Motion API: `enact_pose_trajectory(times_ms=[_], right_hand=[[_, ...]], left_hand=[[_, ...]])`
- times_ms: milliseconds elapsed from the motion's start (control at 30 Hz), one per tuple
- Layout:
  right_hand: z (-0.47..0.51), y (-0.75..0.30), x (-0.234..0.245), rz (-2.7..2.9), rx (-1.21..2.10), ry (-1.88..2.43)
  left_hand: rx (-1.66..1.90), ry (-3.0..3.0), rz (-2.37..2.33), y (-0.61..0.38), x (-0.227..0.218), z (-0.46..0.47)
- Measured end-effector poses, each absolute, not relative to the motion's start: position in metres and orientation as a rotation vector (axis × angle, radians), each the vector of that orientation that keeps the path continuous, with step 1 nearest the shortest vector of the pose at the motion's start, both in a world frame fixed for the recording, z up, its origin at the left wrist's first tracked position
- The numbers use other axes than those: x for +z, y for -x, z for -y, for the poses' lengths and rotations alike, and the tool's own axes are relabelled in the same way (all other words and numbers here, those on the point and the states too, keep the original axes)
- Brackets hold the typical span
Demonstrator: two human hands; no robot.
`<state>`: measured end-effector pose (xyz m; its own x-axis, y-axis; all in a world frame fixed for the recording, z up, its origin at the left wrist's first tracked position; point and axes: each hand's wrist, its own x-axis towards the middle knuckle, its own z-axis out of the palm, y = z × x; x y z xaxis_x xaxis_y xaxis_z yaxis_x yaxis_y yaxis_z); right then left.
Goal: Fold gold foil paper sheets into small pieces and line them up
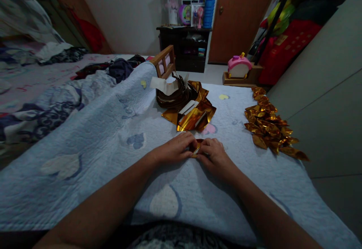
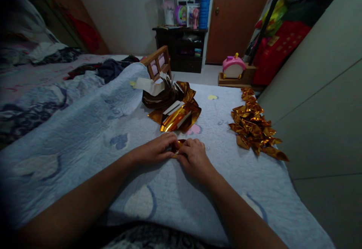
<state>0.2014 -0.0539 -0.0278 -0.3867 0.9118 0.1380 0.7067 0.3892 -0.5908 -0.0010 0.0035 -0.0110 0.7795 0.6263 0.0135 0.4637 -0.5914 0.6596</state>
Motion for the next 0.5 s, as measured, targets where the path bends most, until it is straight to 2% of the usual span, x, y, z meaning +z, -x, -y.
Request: enact_pose_trajectory(times_ms=[500], right_hand=[[0.0535,-0.1913,-0.0349,2.104,0.502,1.517]], left_hand=[[0.329,-2.299,-0.767,0.0052,-0.0156,-0.0056]])
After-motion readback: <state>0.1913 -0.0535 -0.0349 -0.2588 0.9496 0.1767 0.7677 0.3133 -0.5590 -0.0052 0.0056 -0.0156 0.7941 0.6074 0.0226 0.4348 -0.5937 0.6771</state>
